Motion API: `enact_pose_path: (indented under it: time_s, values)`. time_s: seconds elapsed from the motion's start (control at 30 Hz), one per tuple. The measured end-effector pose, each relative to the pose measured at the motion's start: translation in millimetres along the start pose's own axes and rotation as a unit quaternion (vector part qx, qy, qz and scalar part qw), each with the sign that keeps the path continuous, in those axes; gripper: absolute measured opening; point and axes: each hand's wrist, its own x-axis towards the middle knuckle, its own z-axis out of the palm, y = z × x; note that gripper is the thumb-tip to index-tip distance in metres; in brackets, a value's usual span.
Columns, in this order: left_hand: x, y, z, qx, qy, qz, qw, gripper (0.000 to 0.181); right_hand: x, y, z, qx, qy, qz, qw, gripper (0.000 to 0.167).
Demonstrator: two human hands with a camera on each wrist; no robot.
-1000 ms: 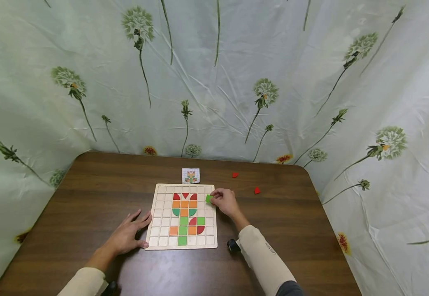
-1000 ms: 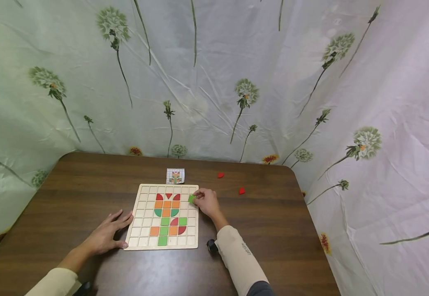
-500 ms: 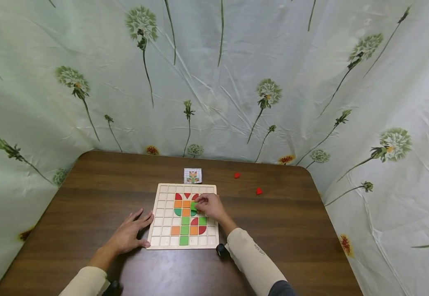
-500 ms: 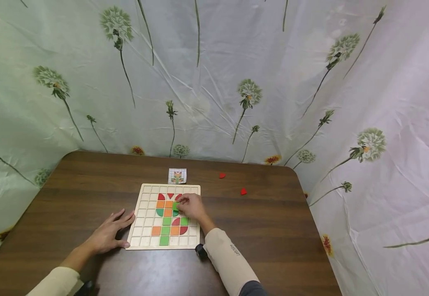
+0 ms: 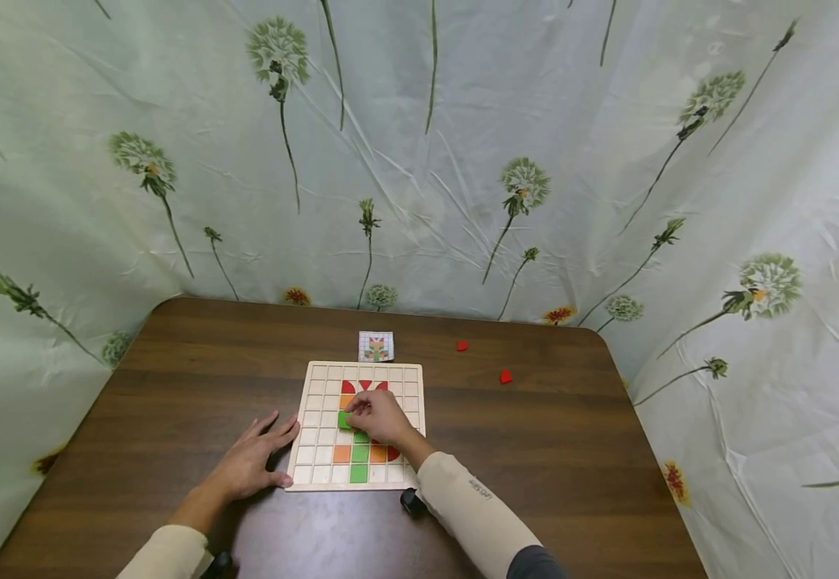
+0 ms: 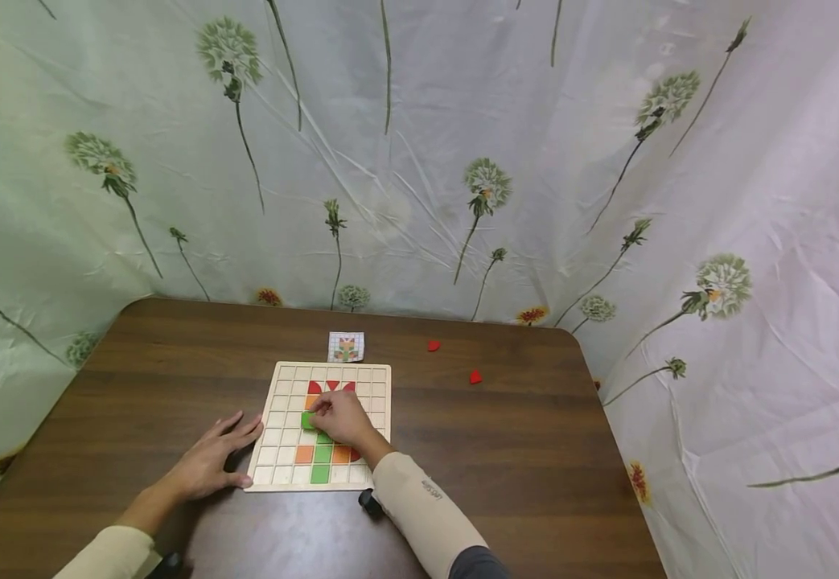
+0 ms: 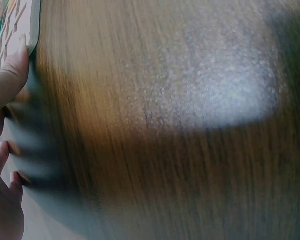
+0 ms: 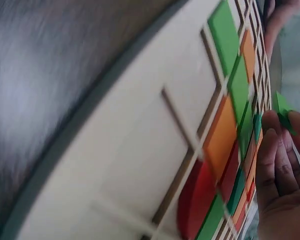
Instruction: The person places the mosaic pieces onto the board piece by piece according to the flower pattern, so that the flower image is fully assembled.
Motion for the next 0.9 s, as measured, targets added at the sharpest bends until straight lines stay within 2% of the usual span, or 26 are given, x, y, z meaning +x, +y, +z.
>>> enact_pose_path:
  time_s: [0.3,0.47,0.57,0.7,0.8,0.9]
  values:
    - [-0.8,-0.8,0.1,0.003,0.015,0.016,0.9998,0.09,3.7,-4,21,-0.028,-0.014,0.001,0.9995,0.003]
    - [0.9,-1.6,1.4,0.007,0.025,0.022,0.9994,0.089,6.1,-4,28,-0.069,-0.009,-0.012,0.9975,0.003]
    - [1.3,-2.3,2.1,0.003,0.024,0.02,0.9995,0.089,6.8,-5,30,-0.076,-0.006,-0.014,0.997,0.004]
    - [1.6,-2.7,2.3,0.0,0.016,0.013,0.9998,0.09,5.6,-8,32,-0.05,-0.017,0.005,0.9986,0.004]
    - [1.5,-2.6,1.5,0.002,0.011,0.009,0.9999,0.091,4.3,-9,34,-0.05,-0.023,0.014,0.9984,0.004]
    - [1.1,-2.4,0.8,0.002,0.007,0.005,1.0,0.092,3.8,-9,35,-0.077,-0.022,0.007,0.9967,0.004]
